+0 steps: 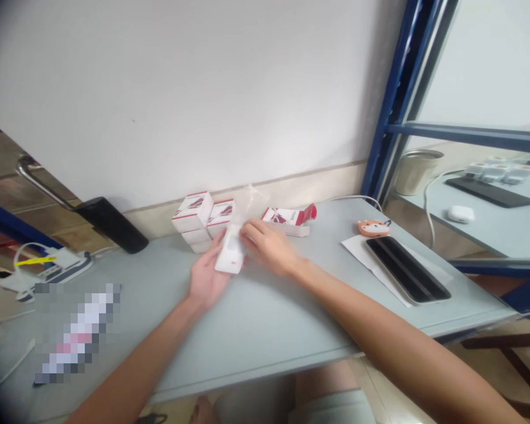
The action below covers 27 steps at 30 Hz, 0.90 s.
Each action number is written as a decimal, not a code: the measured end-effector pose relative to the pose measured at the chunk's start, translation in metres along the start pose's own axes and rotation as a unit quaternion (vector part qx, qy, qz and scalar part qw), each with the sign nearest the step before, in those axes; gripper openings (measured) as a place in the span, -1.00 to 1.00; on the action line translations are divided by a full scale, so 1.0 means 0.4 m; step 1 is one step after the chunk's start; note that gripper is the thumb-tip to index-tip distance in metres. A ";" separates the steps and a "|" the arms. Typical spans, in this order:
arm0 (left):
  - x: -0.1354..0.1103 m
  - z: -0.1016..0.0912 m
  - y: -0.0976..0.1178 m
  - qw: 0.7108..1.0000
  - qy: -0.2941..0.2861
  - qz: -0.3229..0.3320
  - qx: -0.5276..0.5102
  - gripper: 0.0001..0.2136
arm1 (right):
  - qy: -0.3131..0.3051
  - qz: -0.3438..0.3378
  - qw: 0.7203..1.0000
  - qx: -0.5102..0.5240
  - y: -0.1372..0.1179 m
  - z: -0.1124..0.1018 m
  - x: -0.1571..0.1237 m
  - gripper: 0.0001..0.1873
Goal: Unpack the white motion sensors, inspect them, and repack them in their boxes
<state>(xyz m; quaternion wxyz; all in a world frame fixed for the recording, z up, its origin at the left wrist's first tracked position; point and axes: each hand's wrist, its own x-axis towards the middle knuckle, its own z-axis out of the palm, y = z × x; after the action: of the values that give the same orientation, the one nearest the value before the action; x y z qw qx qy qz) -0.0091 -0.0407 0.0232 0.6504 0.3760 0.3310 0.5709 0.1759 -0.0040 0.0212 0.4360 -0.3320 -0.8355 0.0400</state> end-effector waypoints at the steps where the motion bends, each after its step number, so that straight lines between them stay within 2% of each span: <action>1: 0.001 0.000 -0.001 1.000 -0.004 -0.003 0.001 -0.55 | 0.000 -0.003 1.000 0.008 0.002 0.000 0.000 -0.82; 8: 0.004 -0.006 -0.011 0.998 0.027 0.010 0.058 -0.59 | -0.010 0.011 0.999 0.032 0.001 -0.008 0.003 -0.80; 12: 0.009 -0.011 -0.015 0.999 0.019 0.016 0.036 -0.61 | -0.007 -0.003 0.999 0.046 -0.004 -0.003 -0.001 -0.81; 16: 0.024 -0.017 -0.018 0.999 0.032 0.022 -0.002 -0.67 | -0.070 -0.008 0.986 0.152 -0.022 -0.005 -0.005 -0.88; 18: 0.028 -0.018 -0.016 0.999 0.045 0.017 -0.003 -0.67 | -0.062 0.045 0.975 0.208 -0.031 -0.002 -0.005 -0.88; 20: 0.028 -0.017 -0.013 0.999 0.049 0.008 0.001 -0.66 | 0.015 0.144 0.958 0.248 -0.035 0.006 -0.003 -0.88; 22: 0.024 -0.016 -0.009 0.999 0.041 0.003 0.000 -0.66 | 0.062 0.240 0.924 0.292 -0.032 0.016 0.001 -0.73; 23: 0.022 -0.016 -0.008 0.999 0.033 0.002 -0.002 -0.66 | 0.048 0.271 0.906 0.322 -0.029 0.020 0.003 -0.65; 25: 0.019 -0.018 -0.008 1.000 0.014 0.004 -0.001 -0.67 | -0.019 0.291 0.877 0.381 -0.021 0.025 0.006 -0.57; 27: 0.022 -0.028 -0.009 1.000 -0.006 0.019 0.023 -0.67 | -0.053 0.278 0.871 0.402 -0.014 0.025 0.007 -0.58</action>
<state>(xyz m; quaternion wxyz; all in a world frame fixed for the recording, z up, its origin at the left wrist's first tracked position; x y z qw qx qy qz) -0.0157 -0.0309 0.0144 0.6326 0.4000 0.3331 0.5734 0.1643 -0.0045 0.0192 0.4581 -0.3438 -0.6424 0.5092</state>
